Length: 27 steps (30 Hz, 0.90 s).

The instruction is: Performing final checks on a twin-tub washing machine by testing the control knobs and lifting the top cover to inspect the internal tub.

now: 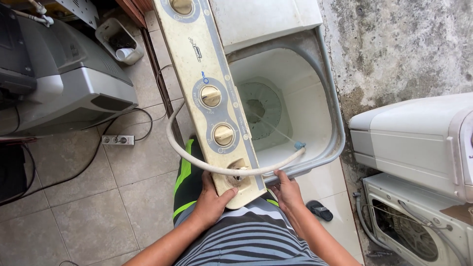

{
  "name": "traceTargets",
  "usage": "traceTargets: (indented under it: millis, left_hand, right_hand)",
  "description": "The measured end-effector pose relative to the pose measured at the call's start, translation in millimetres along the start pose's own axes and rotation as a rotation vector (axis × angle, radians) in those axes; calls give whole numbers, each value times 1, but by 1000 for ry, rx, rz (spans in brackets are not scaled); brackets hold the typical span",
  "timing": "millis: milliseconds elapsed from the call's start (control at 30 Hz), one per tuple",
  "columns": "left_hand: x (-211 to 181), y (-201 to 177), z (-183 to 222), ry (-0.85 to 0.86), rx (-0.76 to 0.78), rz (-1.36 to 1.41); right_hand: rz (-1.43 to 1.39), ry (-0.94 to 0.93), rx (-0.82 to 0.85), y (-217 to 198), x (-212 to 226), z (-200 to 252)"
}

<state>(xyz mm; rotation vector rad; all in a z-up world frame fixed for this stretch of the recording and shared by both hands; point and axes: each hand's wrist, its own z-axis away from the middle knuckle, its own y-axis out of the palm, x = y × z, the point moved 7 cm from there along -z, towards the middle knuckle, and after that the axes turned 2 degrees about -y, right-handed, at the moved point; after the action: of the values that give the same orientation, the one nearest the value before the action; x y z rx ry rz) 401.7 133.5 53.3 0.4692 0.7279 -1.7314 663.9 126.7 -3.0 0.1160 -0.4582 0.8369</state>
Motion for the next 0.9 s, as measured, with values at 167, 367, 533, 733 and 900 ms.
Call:
traceTargets:
  millis: [167, 367, 533, 733, 900]
  left_hand:
    - [-20, -14, -2, -216, 63, 32]
    - [4, 7, -25, -35, 123, -64]
    - [-8, 3, -17, -167, 179, -173]
    - [-16, -1, -14, -194, 161, -124]
    - [-21, 2, 0, -290, 177, -88]
  right_hand:
    - [144, 81, 55, 9, 14, 20]
    - [288, 54, 16, 8, 10, 15]
    - [296, 26, 30, -10, -13, -16]
    - [252, 10, 48, -34, -28, -64]
    - [248, -4, 100, -45, -26, -90]
